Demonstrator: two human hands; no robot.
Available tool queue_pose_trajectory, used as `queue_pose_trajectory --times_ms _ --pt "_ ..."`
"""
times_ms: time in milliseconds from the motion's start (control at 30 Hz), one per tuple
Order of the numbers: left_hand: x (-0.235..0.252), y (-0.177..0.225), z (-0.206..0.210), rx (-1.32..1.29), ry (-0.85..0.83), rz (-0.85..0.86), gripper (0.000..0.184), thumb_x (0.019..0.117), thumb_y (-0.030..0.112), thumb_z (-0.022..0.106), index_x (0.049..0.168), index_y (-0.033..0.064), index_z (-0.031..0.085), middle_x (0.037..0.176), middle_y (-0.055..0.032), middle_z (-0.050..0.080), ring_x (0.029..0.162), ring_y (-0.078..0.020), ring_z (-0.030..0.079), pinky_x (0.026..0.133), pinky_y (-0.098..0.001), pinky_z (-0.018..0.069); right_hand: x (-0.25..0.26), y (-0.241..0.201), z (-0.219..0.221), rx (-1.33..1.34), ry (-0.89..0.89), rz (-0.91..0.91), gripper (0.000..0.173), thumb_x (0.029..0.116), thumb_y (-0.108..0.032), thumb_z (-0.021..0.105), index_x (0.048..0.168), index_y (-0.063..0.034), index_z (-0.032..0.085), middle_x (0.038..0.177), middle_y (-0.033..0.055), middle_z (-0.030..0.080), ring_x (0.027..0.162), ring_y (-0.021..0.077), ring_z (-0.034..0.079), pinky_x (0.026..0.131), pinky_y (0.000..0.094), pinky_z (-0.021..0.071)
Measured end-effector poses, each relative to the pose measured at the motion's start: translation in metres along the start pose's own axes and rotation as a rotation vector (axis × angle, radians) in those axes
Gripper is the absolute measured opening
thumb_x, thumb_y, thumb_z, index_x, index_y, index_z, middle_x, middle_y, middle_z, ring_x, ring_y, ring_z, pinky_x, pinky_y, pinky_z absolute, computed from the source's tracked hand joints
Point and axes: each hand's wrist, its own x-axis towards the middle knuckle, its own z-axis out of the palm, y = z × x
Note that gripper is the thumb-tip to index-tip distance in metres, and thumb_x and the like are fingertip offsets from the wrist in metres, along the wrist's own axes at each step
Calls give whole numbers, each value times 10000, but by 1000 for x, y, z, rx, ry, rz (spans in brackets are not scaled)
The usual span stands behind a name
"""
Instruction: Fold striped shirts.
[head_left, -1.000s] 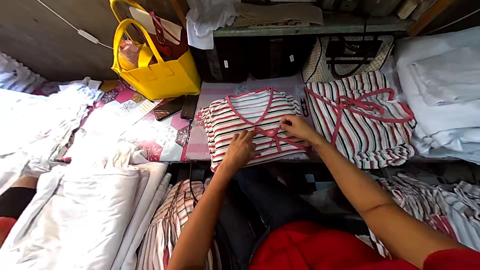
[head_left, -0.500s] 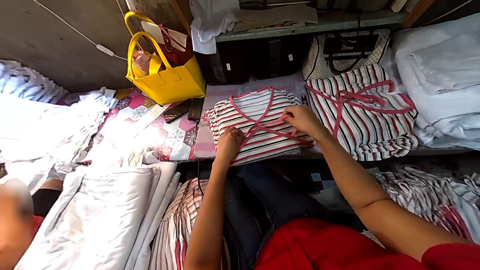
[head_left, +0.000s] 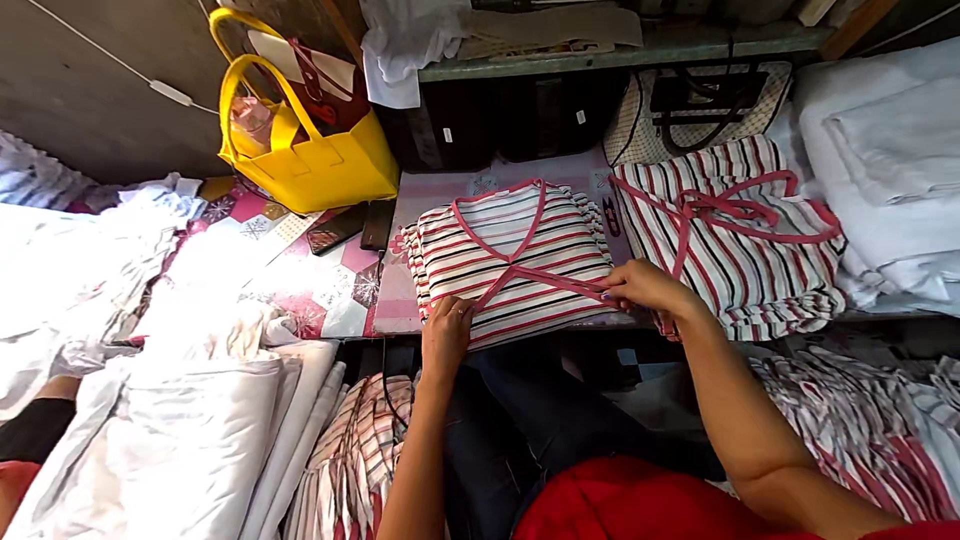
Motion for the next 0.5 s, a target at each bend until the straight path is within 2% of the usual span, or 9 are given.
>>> queue_pose_trajectory --times_ms 200,267,367,433,500 --pt "-11 -19 -25 -17 38 -43 138 937 37 654 970 -21 775 968 -197 741 935 -344 728 858 -490 583 -8 11 -14 -44 7 -58 261 1031 -129 605 1233 -17 726 1069 173 715 817 213 658 836 404 542" --pt "-16 -22 -34 -36 44 -84 134 928 29 661 972 -24 775 968 -197 738 885 -315 733 814 -467 592 -10 15 -17 -46 -5 -49 254 1033 -125 601 1225 -22 731 1078 170 715 831 219 659 849 414 538" --pt "-9 -27 -52 -115 38 -159 150 937 59 658 993 -20 773 970 -168 743 819 -227 727 763 -381 599 -10 9 -24 7 -1 -57 228 1034 -118 597 1182 -18 739 893 102 711 703 124 592 747 335 515" --pt "9 -26 -66 -160 66 -206 161 952 60 648 1018 -40 756 971 -171 743 816 -217 719 777 -392 595 -3 -5 -33 97 41 -109 205 1032 -103 595 1136 -9 744 794 72 681 640 95 556 680 302 501" --pt "34 -26 -74 -167 135 -242 161 957 44 648 1041 -60 738 967 -189 736 805 -234 713 773 -429 588 15 -23 -38 213 184 -266 176 1015 -86 613 1066 9 752 730 78 673 587 111 568 614 312 515"
